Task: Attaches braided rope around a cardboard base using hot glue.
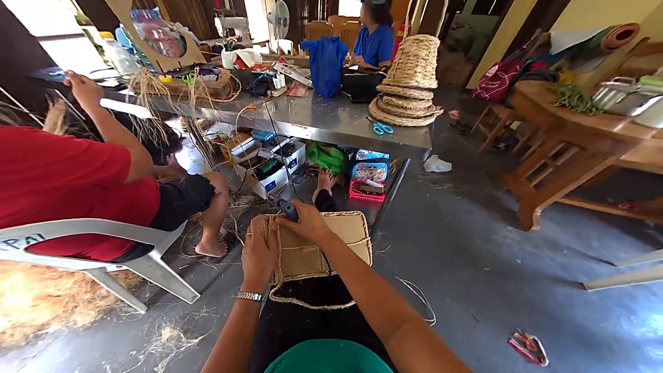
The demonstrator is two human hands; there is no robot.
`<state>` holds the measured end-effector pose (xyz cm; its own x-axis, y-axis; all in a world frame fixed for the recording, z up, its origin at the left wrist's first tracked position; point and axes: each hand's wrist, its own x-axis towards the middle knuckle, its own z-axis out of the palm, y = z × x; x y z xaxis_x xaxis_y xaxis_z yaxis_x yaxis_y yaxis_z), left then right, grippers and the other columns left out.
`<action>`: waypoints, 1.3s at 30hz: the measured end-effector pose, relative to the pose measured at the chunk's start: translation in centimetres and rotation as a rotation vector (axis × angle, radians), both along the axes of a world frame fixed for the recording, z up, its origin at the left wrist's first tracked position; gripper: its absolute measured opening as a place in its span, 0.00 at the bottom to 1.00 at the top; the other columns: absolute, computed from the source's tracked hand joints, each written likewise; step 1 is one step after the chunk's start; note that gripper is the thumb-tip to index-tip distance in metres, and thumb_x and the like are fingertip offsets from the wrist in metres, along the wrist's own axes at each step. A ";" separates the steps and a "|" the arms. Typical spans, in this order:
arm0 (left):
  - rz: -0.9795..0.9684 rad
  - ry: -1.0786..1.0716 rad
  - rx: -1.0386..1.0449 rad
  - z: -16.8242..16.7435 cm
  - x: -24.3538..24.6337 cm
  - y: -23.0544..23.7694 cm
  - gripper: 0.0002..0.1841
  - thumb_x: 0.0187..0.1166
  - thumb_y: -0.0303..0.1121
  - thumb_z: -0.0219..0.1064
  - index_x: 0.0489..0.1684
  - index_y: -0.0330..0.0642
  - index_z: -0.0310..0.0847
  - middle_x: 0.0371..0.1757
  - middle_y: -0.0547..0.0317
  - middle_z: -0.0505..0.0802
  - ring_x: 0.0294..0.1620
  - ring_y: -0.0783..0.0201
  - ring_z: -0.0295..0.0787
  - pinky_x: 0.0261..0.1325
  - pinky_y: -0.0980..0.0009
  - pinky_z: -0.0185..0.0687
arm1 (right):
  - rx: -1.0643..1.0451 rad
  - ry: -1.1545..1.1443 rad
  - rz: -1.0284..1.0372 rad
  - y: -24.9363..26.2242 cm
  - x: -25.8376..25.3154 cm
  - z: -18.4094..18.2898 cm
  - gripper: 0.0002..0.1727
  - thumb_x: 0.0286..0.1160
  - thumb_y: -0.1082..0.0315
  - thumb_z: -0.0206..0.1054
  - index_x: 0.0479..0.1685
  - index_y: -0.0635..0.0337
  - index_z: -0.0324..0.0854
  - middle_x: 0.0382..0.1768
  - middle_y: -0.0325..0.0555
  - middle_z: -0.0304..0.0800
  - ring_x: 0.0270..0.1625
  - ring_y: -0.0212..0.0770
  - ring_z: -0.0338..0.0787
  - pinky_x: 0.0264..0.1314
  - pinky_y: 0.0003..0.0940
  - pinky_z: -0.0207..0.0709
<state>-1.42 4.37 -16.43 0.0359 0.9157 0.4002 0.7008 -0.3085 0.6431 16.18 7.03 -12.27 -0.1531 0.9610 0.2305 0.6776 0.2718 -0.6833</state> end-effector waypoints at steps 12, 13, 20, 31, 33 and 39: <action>0.052 0.077 -0.133 -0.2 0.4 0.9 0.31 0.92 0.51 0.47 0.89 0.46 0.61 0.80 0.40 0.79 0.74 0.42 0.82 0.72 0.41 0.77 | -0.069 0.002 -0.083 0.0 -1.0 0.0 0.30 0.73 0.47 0.78 0.62 0.62 0.82 0.48 0.58 0.91 0.54 0.54 0.92 0.63 0.56 0.83; 0.050 0.065 -0.139 -0.3 0.3 0.9 0.30 0.92 0.51 0.47 0.89 0.46 0.61 0.79 0.40 0.80 0.74 0.42 0.82 0.72 0.40 0.76 | -0.056 0.008 -0.090 -0.1 -1.2 -0.2 0.30 0.72 0.47 0.78 0.61 0.62 0.82 0.48 0.57 0.92 0.54 0.55 0.92 0.62 0.57 0.84; 0.053 0.038 -0.154 -0.4 0.2 1.4 0.29 0.91 0.51 0.49 0.87 0.48 0.64 0.75 0.42 0.84 0.74 0.45 0.82 0.74 0.43 0.75 | -0.078 -0.023 -0.115 0.3 -1.5 -0.2 0.30 0.73 0.46 0.77 0.62 0.63 0.81 0.50 0.57 0.92 0.57 0.54 0.91 0.67 0.55 0.81; -0.095 -0.082 -0.114 -1.8 -1.1 1.4 0.41 0.84 0.64 0.54 0.90 0.44 0.59 0.83 0.42 0.76 0.82 0.50 0.74 0.83 0.49 0.68 | -0.103 -0.001 -0.097 0.0 -1.6 0.3 0.32 0.73 0.47 0.77 0.64 0.64 0.81 0.52 0.58 0.92 0.60 0.54 0.91 0.70 0.55 0.80; -0.149 -0.128 -0.109 -2.3 -1.4 1.3 0.45 0.81 0.64 0.60 0.92 0.43 0.55 0.86 0.42 0.72 0.85 0.50 0.70 0.85 0.49 0.66 | -0.112 0.028 -0.072 0.0 -1.4 0.3 0.32 0.71 0.47 0.78 0.64 0.65 0.81 0.51 0.59 0.91 0.59 0.55 0.90 0.69 0.56 0.80; -0.110 -0.094 -0.159 -2.3 -1.3 0.9 0.42 0.85 0.58 0.57 0.93 0.43 0.50 0.88 0.40 0.68 0.84 0.46 0.71 0.81 0.45 0.69 | -0.137 -0.005 -0.067 0.1 -1.9 0.0 0.33 0.72 0.45 0.77 0.65 0.63 0.81 0.53 0.58 0.91 0.61 0.53 0.90 0.70 0.55 0.79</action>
<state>-2.70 5.23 -18.70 0.1081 0.9603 0.2570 0.6032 -0.2689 0.7509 14.30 7.09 -12.23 -0.0888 0.9914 0.0962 0.6949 0.1308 -0.7071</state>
